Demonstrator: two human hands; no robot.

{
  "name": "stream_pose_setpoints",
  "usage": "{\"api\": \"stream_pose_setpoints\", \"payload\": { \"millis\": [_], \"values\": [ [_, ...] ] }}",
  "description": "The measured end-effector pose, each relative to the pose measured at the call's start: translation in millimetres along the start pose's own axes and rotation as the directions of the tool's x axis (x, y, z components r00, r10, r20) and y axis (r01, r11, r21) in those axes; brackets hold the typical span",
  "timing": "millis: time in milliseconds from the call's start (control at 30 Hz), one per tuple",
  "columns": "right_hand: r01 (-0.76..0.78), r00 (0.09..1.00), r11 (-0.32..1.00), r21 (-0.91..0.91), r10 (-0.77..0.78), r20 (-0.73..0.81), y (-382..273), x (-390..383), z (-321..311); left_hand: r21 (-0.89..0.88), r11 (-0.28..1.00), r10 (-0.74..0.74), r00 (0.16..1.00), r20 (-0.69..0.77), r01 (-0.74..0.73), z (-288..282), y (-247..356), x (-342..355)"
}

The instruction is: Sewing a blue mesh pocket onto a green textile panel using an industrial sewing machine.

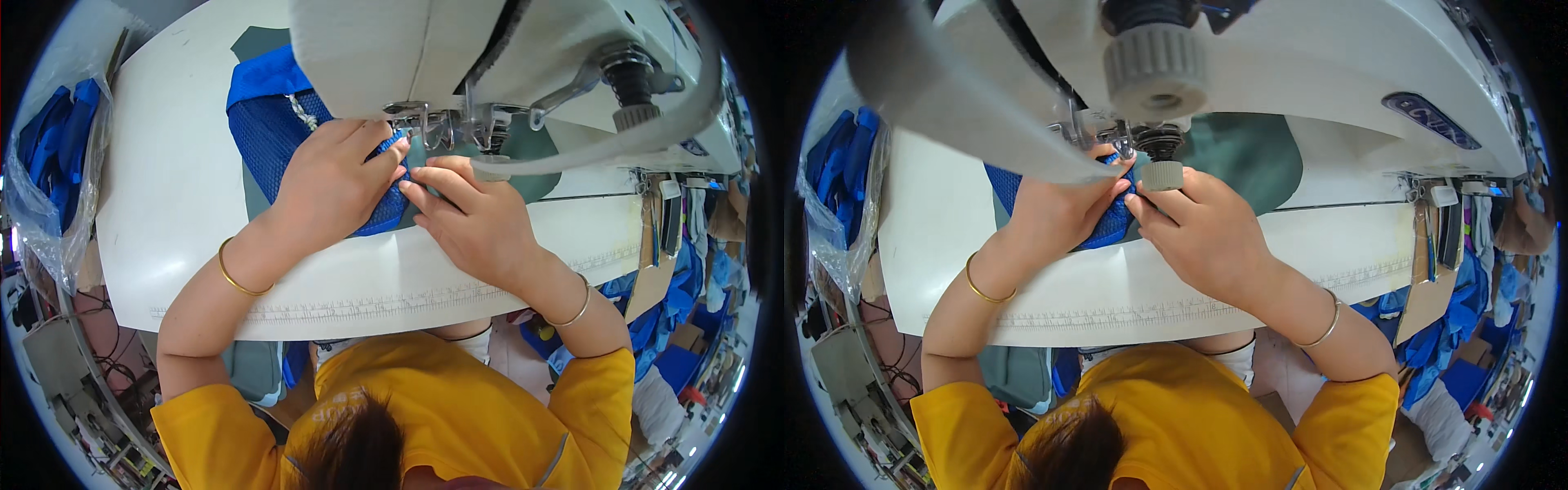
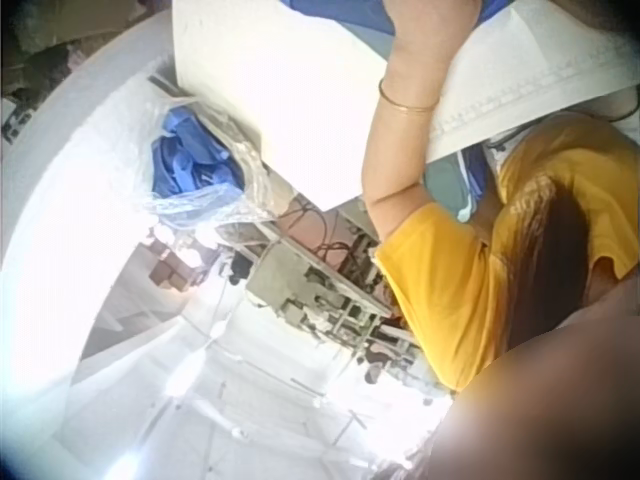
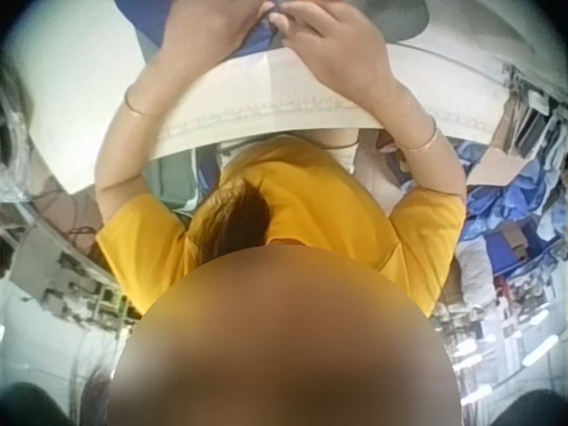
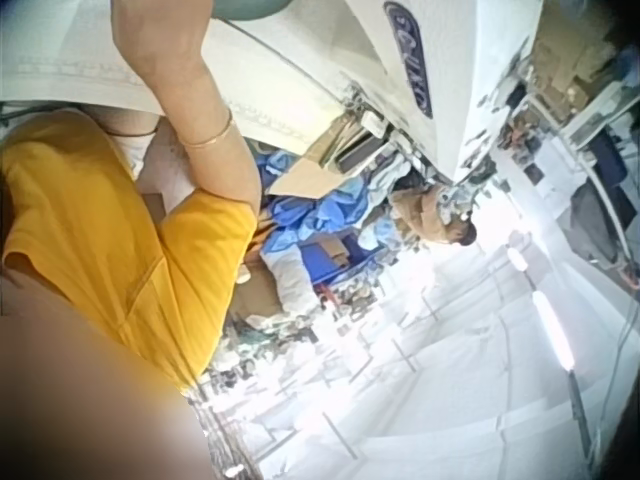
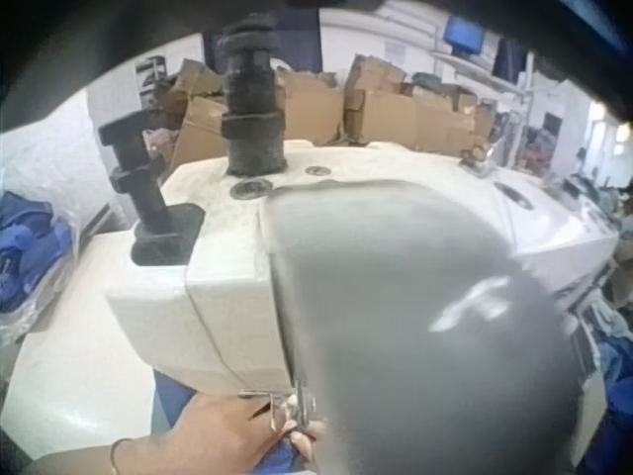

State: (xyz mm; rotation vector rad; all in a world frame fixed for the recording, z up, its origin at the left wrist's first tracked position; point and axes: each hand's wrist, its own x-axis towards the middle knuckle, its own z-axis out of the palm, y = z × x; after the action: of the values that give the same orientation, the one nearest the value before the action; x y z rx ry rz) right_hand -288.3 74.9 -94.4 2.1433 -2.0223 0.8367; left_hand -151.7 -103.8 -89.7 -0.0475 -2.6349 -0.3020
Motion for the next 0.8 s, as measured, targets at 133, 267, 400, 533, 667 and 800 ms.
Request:
{"api": "stream_pose_setpoints", "payload": {
  "millis": [133, 267, 400, 533, 667, 800],
  "values": [
    [0.026, 0.998, 0.999, -0.023, -0.027, -0.054, 2.9, 2.5, 0.6, -0.149, 0.985, 0.091, 0.996, 0.006, -0.089, -7.7, 8.1, -2.6],
    [0.011, 0.998, 1.000, -0.002, -0.011, -0.057, 1.1, -0.1, 1.3, -0.110, 0.990, 0.086, 0.996, -0.023, -0.088, -10.6, 25.0, -11.2],
    [-0.029, 0.998, 0.999, 0.032, 0.027, 0.050, 2.1, -8.4, -2.2, -0.010, 0.988, 0.154, 0.985, -0.080, -0.155, -2.7, 26.0, -14.6],
    [0.003, 1.000, 0.999, 0.032, -0.002, -0.004, 3.6, -14.7, -3.0, 0.055, 0.976, 0.216, 0.972, -0.093, -0.212, 0.9, 22.5, -17.7],
    [0.034, 0.999, 0.999, 0.029, -0.034, 0.009, 4.5, -15.1, -3.4, 0.000, 0.984, 0.176, 0.980, -0.097, -0.177, 0.8, 21.4, -18.5],
    [0.015, 0.999, 0.999, 0.051, -0.017, 0.041, 4.7, -12.0, -5.6, -0.029, 0.991, 0.129, 0.987, -0.096, -0.133, -0.2, 21.8, -18.3]
  ]
}}
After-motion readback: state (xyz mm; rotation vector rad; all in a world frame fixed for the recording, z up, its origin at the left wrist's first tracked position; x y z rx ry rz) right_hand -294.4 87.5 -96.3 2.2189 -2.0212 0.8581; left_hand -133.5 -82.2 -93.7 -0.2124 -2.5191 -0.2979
